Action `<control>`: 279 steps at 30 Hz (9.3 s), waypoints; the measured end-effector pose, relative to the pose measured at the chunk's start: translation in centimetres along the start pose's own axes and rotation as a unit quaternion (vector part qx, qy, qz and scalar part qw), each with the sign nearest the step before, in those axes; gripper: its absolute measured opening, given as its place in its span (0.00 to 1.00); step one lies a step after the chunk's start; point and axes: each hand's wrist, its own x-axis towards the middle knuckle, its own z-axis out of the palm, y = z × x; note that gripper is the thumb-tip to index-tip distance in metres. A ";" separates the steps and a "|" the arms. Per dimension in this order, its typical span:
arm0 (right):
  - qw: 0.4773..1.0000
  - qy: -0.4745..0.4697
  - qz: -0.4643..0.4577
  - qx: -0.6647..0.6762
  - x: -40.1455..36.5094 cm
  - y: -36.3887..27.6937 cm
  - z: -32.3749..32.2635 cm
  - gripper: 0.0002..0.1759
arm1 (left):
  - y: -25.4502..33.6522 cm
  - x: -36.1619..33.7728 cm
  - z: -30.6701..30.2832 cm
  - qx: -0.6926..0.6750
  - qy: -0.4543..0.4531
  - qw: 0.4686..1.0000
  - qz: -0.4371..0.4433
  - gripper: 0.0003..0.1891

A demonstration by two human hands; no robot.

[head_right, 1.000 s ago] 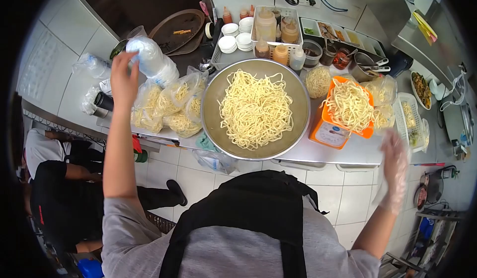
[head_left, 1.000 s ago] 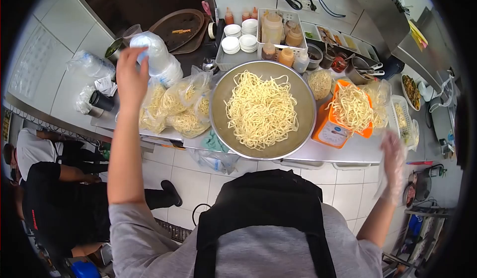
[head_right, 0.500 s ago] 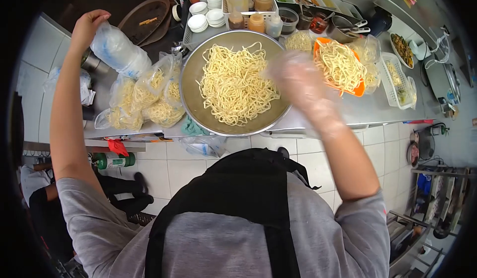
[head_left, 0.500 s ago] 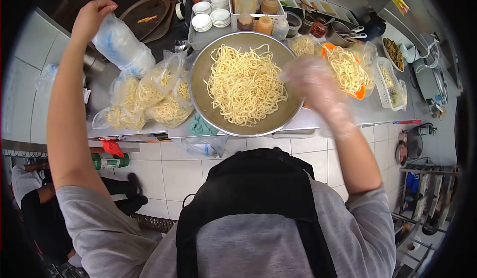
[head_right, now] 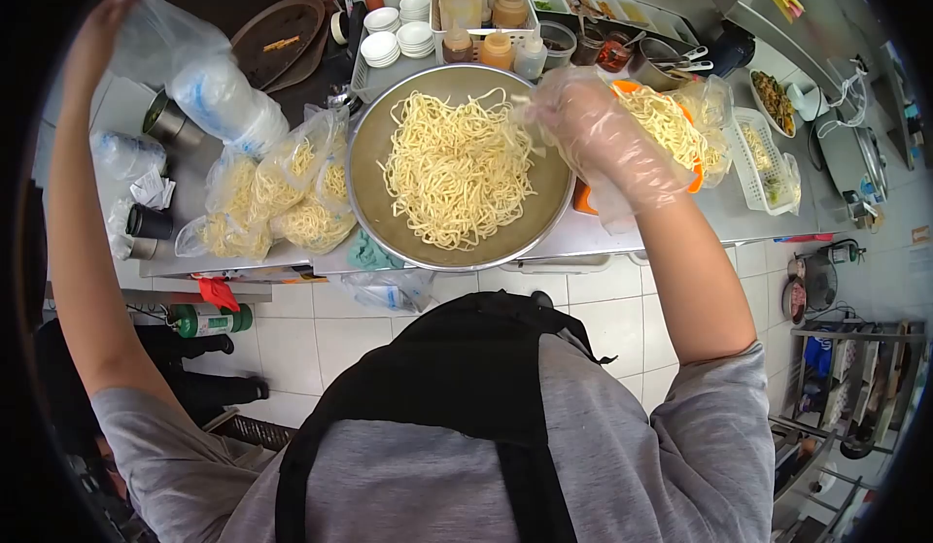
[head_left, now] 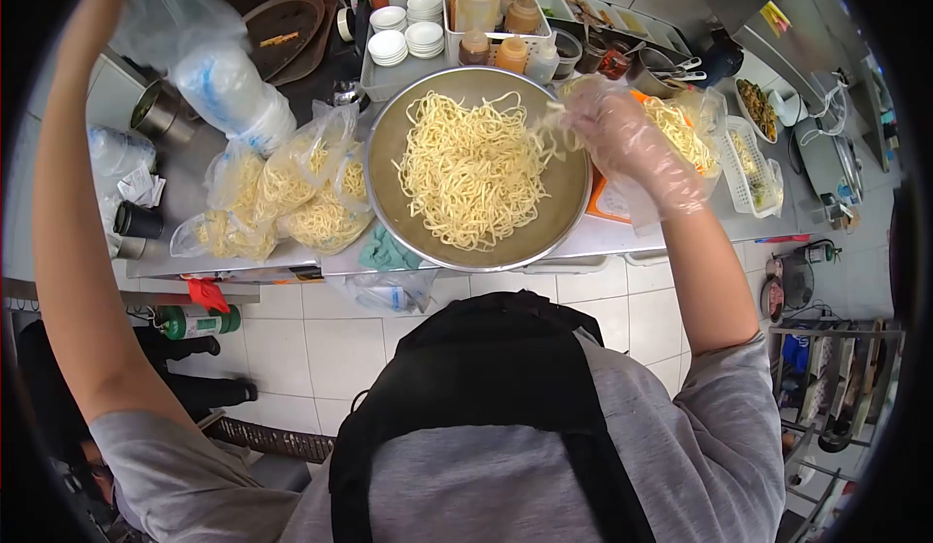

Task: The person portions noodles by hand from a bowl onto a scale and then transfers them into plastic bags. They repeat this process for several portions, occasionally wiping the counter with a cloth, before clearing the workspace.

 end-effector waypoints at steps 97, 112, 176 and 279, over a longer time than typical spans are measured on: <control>0.979 -0.036 0.201 -0.004 -9.6 12.9 -3.1 0.30 | 53.8 6.4 28.7 -0.155 -0.053 0.885 0.437 0.16; 0.540 0.217 0.338 0.740 -8.2 13.0 -7.7 0.23 | 56.0 1.2 26.5 -0.383 -0.179 0.863 0.277 0.40; 0.890 0.062 0.150 0.426 -5.7 10.7 -11.1 0.13 | 53.7 0.3 14.3 -0.484 -0.402 0.771 -0.094 0.20; 0.899 0.276 0.323 0.110 -35.6 36.4 -34.5 0.04 | 98.5 15.2 20.1 -0.666 -0.317 0.658 0.151 0.30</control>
